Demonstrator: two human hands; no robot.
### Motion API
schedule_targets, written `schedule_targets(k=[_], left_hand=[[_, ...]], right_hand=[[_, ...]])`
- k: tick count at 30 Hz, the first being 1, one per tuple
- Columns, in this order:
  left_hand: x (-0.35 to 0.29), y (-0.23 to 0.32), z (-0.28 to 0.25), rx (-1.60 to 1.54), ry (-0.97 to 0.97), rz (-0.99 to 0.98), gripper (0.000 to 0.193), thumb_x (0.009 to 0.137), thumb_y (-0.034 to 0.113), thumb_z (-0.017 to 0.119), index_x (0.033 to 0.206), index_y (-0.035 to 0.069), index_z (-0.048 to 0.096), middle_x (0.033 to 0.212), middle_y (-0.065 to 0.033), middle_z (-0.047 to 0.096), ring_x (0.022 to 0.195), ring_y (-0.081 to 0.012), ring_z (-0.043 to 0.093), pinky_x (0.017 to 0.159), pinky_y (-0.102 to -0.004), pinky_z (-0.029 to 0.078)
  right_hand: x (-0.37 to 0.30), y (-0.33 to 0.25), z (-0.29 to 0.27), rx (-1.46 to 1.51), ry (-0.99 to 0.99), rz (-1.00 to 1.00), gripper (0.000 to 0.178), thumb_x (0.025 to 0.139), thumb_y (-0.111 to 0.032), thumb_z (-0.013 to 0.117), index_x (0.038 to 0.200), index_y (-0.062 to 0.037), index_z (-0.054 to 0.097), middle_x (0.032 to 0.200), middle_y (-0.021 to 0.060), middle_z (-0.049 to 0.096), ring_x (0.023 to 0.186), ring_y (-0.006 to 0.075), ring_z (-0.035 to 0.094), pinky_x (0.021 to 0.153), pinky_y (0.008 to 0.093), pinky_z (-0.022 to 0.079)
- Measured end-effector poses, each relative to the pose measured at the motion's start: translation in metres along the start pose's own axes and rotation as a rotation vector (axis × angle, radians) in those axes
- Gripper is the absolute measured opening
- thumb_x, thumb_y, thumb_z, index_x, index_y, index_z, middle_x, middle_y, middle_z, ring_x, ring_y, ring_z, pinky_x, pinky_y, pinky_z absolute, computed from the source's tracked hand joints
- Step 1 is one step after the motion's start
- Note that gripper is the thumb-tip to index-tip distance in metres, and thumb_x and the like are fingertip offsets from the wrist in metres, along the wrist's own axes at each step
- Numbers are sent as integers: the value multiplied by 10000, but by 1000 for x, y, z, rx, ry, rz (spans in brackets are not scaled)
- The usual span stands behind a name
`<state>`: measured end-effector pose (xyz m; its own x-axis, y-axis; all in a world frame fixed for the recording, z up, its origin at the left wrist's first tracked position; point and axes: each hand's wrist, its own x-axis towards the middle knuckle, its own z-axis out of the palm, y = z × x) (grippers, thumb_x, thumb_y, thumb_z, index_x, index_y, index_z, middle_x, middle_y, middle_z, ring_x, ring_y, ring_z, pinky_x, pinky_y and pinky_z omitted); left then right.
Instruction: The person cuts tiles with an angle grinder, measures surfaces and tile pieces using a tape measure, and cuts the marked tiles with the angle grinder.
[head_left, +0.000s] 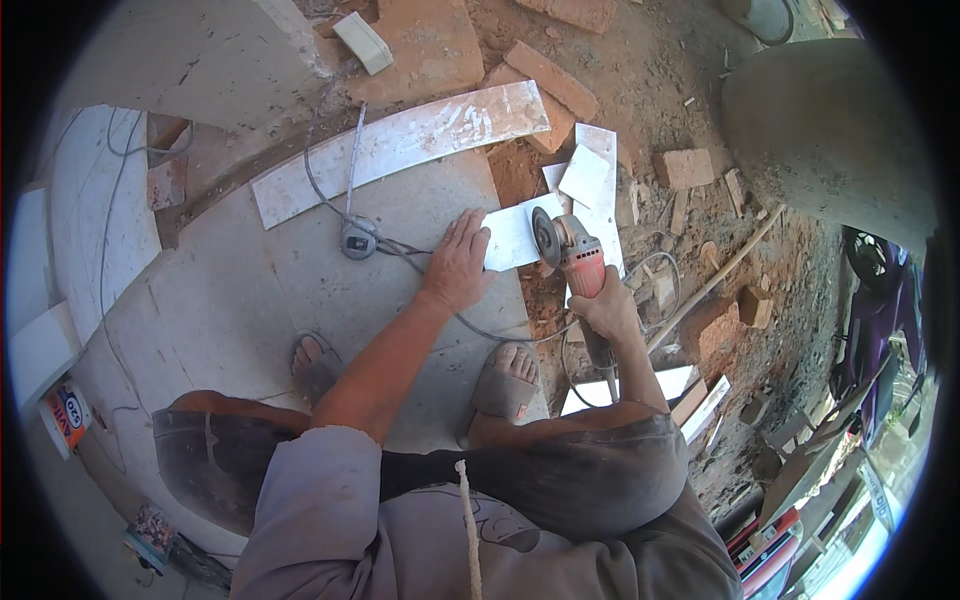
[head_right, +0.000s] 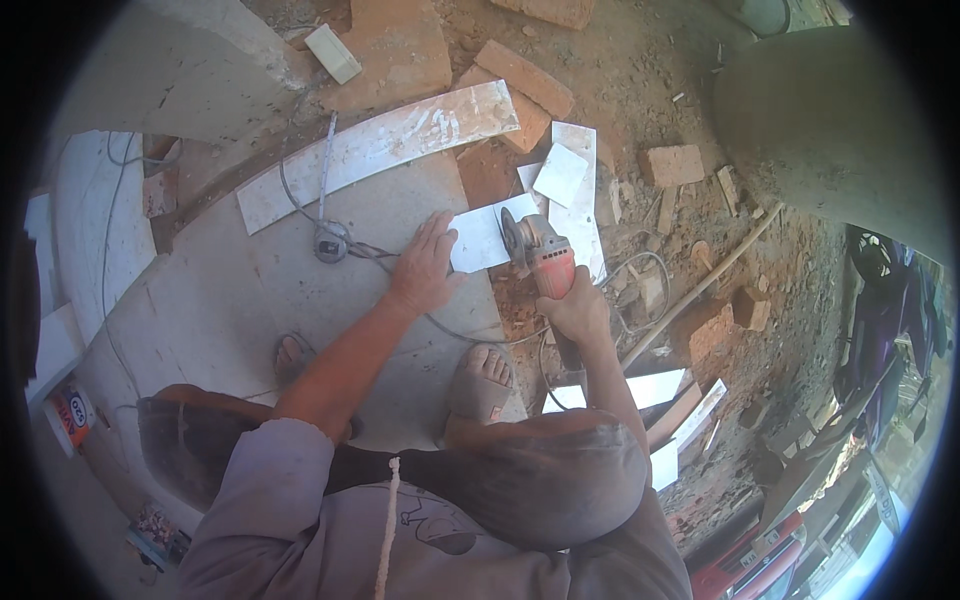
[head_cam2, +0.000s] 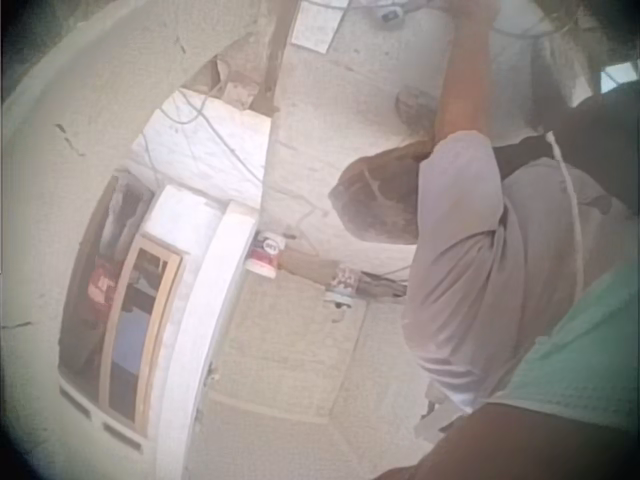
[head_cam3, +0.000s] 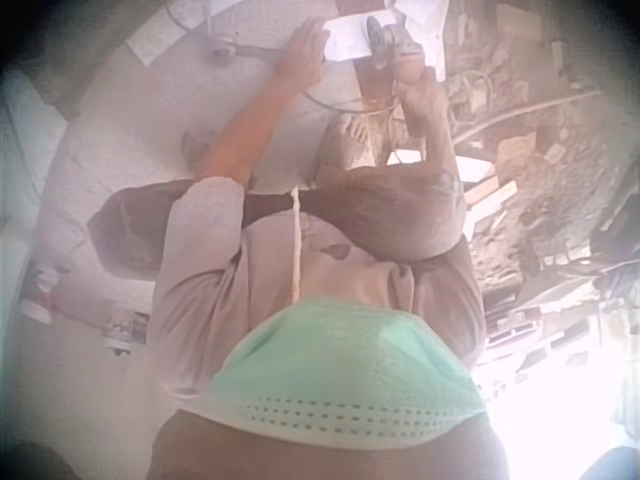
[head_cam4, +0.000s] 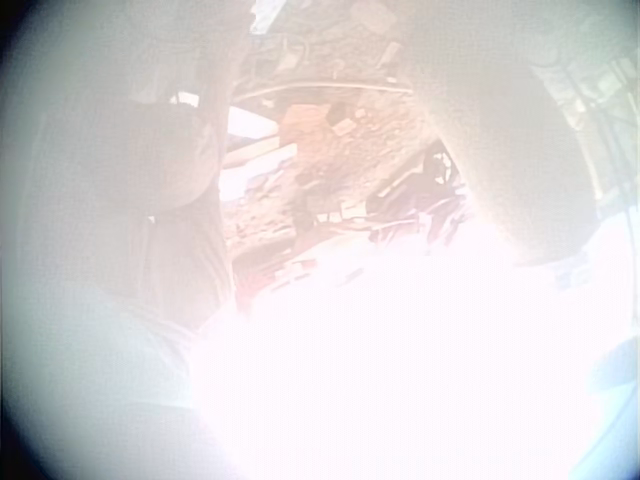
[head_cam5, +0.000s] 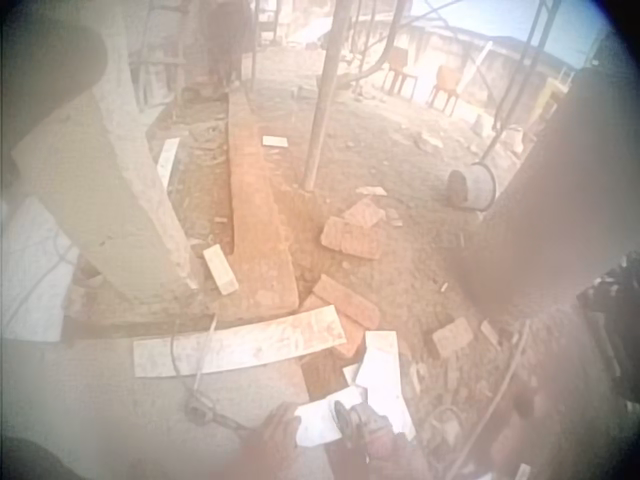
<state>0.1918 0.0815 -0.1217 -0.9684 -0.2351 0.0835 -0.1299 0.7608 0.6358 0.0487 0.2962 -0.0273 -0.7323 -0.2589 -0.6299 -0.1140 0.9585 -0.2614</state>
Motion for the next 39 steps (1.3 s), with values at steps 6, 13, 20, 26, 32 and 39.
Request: schedule_targets(k=[6,13,20,26,32,39], left_hand=[[-1,0,-2,7,-7,-9,692,654,179,829,1207,-34,472,1409,-281,409,1344,-445,383,1137,-486,314],[-1,-1,0,24,-3,-9,690,660,183,830,1213,-34,479,1414,-272,410,1348,-440,382,1141,-485,313],[-1,1,-1,20,-21,-23,703,661,182,829,1225,-37,470,1424,-270,398,1357,-430,374,1143,-482,311],[-1,-1,1,24,0,-15,684,669,174,819,1217,-36,468,1420,-269,400,1357,-434,372,1145,-484,306],[-1,-1,2,32,-3,-16,680,675,185,816,1217,-34,469,1420,-268,401,1353,-435,374,1142,-487,309],[-1,0,0,42,-10,-12,692,667,187,822,1220,-36,470,1419,-268,404,1354,-434,375,1140,-491,310]], right_hand=[[5,-11,-1,15,-2,-34,671,624,-367,741,1101,49,517,996,306,659,973,462,642,859,489,501],[10,-13,-2,3,-5,-57,663,627,-362,741,1099,48,520,984,308,660,964,465,644,852,485,504],[11,-21,-3,-32,-13,-38,679,641,-381,718,1129,41,507,995,307,660,966,460,646,859,484,505],[9,-17,-3,-26,-16,-38,697,630,-386,734,1131,42,505,995,302,660,966,460,644,855,484,506],[6,-15,-5,-11,-28,-31,711,618,-397,755,1121,42,509,1000,299,660,974,452,645,852,480,504],[2,-13,-3,-2,-20,-42,697,629,-406,747,1114,36,510,999,293,662,973,448,646,856,479,503]])
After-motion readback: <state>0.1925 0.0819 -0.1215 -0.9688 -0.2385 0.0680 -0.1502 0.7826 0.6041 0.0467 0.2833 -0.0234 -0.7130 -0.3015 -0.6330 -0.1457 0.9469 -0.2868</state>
